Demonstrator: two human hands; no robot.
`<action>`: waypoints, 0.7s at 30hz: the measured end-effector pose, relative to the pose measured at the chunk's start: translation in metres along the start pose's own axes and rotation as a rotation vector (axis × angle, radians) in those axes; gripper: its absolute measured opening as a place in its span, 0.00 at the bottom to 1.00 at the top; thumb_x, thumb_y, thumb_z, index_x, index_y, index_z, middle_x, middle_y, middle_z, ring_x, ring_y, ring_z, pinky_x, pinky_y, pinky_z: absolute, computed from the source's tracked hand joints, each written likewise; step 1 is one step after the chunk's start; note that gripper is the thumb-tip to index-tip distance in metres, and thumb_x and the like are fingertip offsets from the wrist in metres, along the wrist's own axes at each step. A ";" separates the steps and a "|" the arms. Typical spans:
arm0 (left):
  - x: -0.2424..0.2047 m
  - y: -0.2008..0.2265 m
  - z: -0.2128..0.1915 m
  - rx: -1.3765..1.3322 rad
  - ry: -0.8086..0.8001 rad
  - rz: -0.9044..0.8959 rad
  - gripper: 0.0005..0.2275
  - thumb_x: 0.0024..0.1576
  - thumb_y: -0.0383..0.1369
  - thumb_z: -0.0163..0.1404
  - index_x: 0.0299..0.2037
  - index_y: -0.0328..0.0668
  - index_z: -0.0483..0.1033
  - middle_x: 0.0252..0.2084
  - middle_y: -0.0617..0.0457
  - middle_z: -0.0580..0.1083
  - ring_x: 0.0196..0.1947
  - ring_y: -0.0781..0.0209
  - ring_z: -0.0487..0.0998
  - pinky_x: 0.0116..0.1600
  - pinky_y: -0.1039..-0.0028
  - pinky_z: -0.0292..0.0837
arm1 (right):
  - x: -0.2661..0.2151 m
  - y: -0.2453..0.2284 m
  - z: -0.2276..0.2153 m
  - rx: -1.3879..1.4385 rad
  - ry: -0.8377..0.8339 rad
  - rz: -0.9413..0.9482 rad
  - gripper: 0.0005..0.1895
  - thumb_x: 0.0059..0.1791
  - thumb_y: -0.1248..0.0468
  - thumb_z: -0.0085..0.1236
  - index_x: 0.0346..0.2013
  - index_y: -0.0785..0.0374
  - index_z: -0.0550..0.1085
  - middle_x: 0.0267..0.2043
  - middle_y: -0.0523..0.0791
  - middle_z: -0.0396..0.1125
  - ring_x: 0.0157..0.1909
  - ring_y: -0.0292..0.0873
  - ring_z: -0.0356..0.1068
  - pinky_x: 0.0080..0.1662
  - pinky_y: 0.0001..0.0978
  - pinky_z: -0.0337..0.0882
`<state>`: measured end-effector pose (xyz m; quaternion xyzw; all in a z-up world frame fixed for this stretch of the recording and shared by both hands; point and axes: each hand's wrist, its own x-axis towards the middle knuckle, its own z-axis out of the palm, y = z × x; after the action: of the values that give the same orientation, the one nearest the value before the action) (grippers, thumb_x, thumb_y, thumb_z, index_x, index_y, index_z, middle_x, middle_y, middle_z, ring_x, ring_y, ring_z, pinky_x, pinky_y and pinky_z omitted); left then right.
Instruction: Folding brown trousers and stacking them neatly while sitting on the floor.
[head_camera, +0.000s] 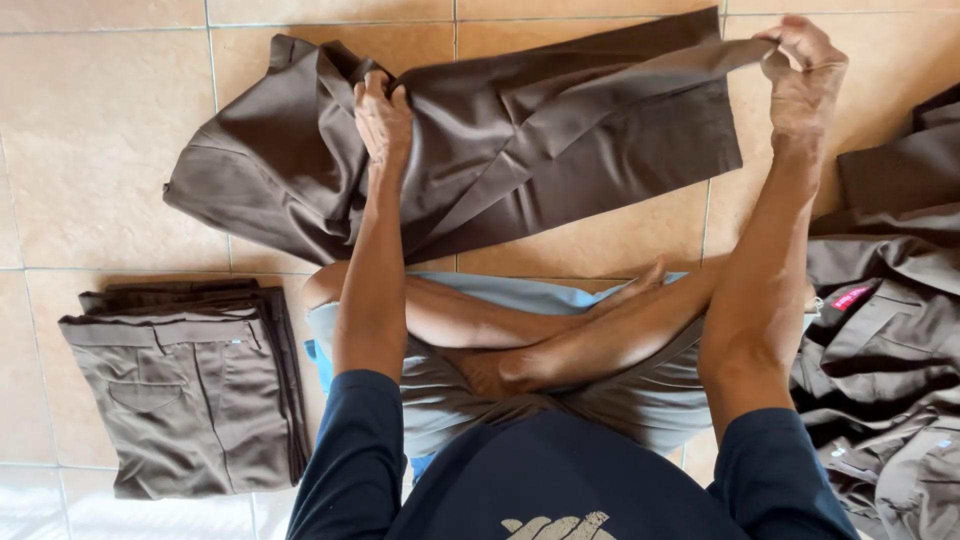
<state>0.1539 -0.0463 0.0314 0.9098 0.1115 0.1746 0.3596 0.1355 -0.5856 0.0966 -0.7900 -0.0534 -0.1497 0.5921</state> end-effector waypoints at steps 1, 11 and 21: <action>-0.008 0.002 0.003 0.002 0.026 0.095 0.13 0.56 0.30 0.56 0.47 0.37 0.69 0.48 0.41 0.70 0.37 0.44 0.80 0.43 0.60 0.82 | -0.007 0.015 -0.001 -0.115 0.012 -0.030 0.19 0.50 0.87 0.56 0.49 0.66 0.80 0.53 0.48 0.73 0.51 0.43 0.69 0.55 0.32 0.69; -0.166 0.038 0.020 0.209 -0.215 0.324 0.19 0.44 0.36 0.64 0.46 0.46 0.76 0.44 0.54 0.74 0.47 0.50 0.72 0.54 0.58 0.62 | -0.027 0.066 0.023 0.013 0.337 0.991 0.41 0.46 0.35 0.31 0.37 0.64 0.82 0.49 0.51 0.77 0.49 0.49 0.80 0.48 0.37 0.87; -0.186 0.082 -0.031 0.051 -0.196 0.450 0.13 0.47 0.20 0.54 0.41 0.44 0.78 0.41 0.55 0.73 0.40 0.58 0.71 0.54 0.65 0.60 | -0.031 0.089 0.032 -0.474 0.268 -0.142 0.23 0.39 0.84 0.57 0.48 0.70 0.77 0.37 0.49 0.75 0.34 0.45 0.73 0.41 0.35 0.76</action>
<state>-0.0222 -0.1472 0.0653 0.9331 -0.1251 0.1584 0.2976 0.1353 -0.5782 -0.0028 -0.8739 0.0069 -0.3022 0.3807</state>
